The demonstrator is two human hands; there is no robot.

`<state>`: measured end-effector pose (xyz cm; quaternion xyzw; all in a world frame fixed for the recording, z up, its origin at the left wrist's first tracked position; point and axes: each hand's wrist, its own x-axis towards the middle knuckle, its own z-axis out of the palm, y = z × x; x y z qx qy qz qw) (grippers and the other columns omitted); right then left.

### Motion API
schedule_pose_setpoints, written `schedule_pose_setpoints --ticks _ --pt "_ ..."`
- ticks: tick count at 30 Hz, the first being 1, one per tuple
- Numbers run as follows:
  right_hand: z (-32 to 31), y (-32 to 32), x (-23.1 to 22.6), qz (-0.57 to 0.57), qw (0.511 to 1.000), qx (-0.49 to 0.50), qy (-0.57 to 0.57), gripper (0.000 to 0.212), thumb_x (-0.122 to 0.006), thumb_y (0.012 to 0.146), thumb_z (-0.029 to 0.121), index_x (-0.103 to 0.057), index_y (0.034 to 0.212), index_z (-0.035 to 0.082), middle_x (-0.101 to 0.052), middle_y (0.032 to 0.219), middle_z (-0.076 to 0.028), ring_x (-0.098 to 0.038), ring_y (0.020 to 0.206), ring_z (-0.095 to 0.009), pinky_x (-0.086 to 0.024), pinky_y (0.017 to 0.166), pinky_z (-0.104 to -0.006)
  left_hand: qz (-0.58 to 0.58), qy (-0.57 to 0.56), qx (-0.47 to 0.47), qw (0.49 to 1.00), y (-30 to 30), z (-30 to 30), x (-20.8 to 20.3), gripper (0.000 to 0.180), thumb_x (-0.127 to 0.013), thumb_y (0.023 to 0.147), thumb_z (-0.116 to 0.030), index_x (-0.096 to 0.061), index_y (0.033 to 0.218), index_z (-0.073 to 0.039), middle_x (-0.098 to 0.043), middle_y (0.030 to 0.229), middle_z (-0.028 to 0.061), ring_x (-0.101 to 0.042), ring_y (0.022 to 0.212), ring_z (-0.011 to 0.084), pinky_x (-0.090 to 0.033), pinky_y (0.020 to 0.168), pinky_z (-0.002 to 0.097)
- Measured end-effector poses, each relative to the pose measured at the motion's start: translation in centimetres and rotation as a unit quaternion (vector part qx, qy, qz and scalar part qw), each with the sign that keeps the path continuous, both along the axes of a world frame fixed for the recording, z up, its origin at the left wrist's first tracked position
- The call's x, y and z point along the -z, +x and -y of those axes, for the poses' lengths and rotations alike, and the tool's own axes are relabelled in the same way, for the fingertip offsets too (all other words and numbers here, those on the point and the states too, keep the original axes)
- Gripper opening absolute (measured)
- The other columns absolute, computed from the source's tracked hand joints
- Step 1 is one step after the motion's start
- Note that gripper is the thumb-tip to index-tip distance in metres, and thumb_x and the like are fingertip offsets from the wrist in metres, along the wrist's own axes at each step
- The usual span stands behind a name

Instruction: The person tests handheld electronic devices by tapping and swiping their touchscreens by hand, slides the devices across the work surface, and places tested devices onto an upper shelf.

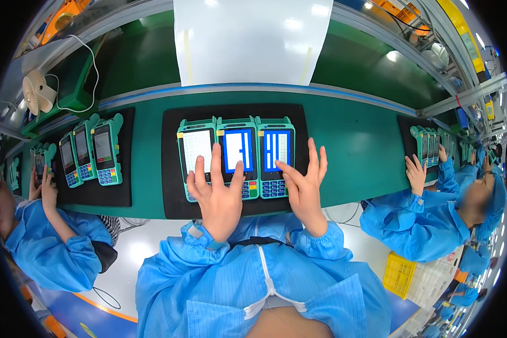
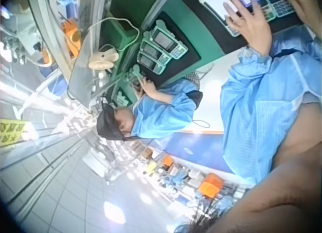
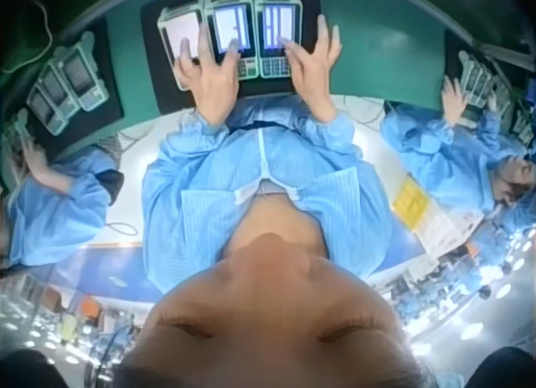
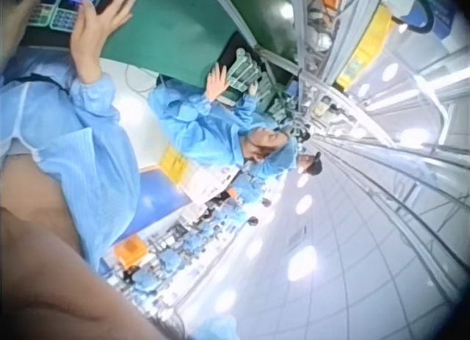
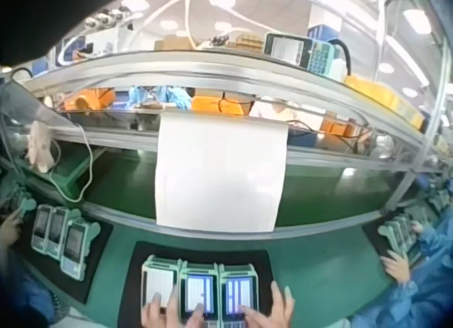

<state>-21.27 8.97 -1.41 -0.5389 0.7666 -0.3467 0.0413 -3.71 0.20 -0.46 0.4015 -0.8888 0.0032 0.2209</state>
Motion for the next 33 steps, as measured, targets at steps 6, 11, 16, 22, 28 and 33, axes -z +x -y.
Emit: schedule_pose_setpoints --ticks 6,11,16,22,28,33 --pt "4.4 -2.0 -0.3 -0.014 0.998 0.032 -0.043 0.025 -0.060 0.093 0.014 -0.075 0.112 0.023 -0.021 0.158 -0.021 -0.012 0.145 -0.050 -0.006 0.111 -0.0684 -0.030 -0.028 -0.042 0.998 -3.6 4.1 -0.4 0.032 -0.070 0.078 0.002 -0.070 0.108 -0.009 -0.029 0.155 0.0191 -0.020 0.141 0.0453 -0.019 0.108 0.0644" --pt "4.1 -2.2 -0.1 -0.005 0.999 0.036 -0.039 0.026 -0.060 0.093 0.014 -0.074 0.113 0.023 -0.021 0.159 -0.020 -0.011 0.145 -0.048 -0.006 0.113 -0.0665 -0.057 -0.031 -0.056 0.996 -3.3 4.3 -1.0 0.032 -0.070 0.079 0.000 -0.072 0.108 -0.013 -0.031 0.154 0.0181 -0.021 0.140 0.0458 -0.021 0.108 0.0632" --pt "1.4 -1.3 0.3 0.002 1.000 0.014 -0.022 0.028 -0.060 0.092 0.012 -0.074 0.113 0.024 -0.021 0.159 -0.021 -0.010 0.145 -0.049 -0.005 0.113 -0.0653 -0.011 -0.014 -0.068 0.998 -1.2 2.3 -0.7 0.032 -0.069 0.082 -0.003 -0.072 0.110 -0.018 -0.034 0.152 0.0170 -0.023 0.137 0.0465 -0.022 0.107 0.0607" --pt "-2.2 -0.1 0.4 0.008 1.000 0.004 0.028 0.030 -0.061 0.091 0.008 -0.074 0.114 0.023 -0.022 0.158 -0.022 -0.011 0.145 -0.050 -0.006 0.113 -0.0644 -0.003 0.001 -0.040 0.999 1.5 -0.8 0.1 0.031 -0.072 0.082 -0.006 -0.072 0.110 -0.018 -0.034 0.153 0.0181 -0.022 0.137 0.0463 -0.021 0.107 0.0576" --pt "-0.8 -1.1 0.5 0.002 1.000 0.025 -0.010 0.030 -0.060 0.091 0.009 -0.073 0.114 0.023 -0.022 0.158 -0.023 -0.011 0.145 -0.050 -0.006 0.113 -0.0645 -0.017 -0.007 -0.030 0.999 0.9 0.4 0.0 0.031 -0.073 0.081 -0.006 -0.072 0.111 -0.017 -0.034 0.152 0.0196 -0.022 0.136 0.0465 -0.022 0.106 0.0564" --pt "1.7 -0.2 0.1 -0.007 1.000 0.018 -0.025 0.029 -0.060 0.091 0.011 -0.073 0.115 0.021 -0.022 0.158 -0.024 -0.012 0.144 -0.050 -0.007 0.112 -0.0668 -0.046 0.000 0.005 0.999 -1.8 1.3 0.3 0.033 -0.073 0.080 -0.006 -0.072 0.110 -0.018 -0.037 0.151 0.0190 -0.025 0.135 0.0463 -0.023 0.105 0.0572"
